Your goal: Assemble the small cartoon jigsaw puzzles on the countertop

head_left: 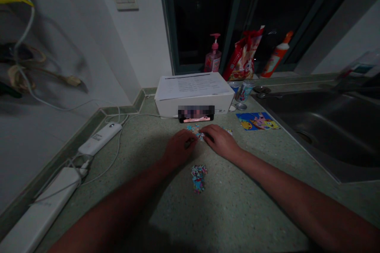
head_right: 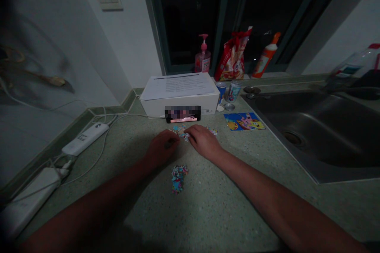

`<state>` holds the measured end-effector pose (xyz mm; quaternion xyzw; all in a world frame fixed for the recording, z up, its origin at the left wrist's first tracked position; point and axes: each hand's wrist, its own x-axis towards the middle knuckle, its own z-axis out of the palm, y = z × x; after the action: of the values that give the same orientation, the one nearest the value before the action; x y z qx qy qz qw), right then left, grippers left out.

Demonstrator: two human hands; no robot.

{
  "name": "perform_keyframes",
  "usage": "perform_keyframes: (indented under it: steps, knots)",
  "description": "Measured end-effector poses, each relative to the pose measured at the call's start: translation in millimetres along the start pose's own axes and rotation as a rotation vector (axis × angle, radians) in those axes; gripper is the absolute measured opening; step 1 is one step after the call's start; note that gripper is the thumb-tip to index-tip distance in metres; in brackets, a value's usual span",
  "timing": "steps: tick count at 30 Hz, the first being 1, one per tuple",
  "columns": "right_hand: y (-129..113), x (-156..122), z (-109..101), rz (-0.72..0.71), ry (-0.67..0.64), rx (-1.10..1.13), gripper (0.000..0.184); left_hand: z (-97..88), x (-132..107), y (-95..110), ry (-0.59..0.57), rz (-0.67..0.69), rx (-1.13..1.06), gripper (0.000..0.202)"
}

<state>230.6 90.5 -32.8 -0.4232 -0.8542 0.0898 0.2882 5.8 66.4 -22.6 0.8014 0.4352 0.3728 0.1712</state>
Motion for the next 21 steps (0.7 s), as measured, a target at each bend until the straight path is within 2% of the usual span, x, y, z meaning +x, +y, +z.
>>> perform_keyframes:
  steps: [13,18,21]
  knots:
    - [0.0,-1.2,-1.7,0.0,0.017,0.075,0.021,2.4,-0.5,-3.4,0.01,0.01,0.001,0.009]
    - [-10.7,-3.7,-2.5,0.017,0.076,0.215,0.016,3.0,-1.8,-5.7,0.008,-0.003,-0.017,0.009]
    - [-19.6,-6.7,-1.4,0.012,0.067,0.291,0.014,2.6,-1.3,-5.4,-0.013,-0.032,-0.019,0.012]
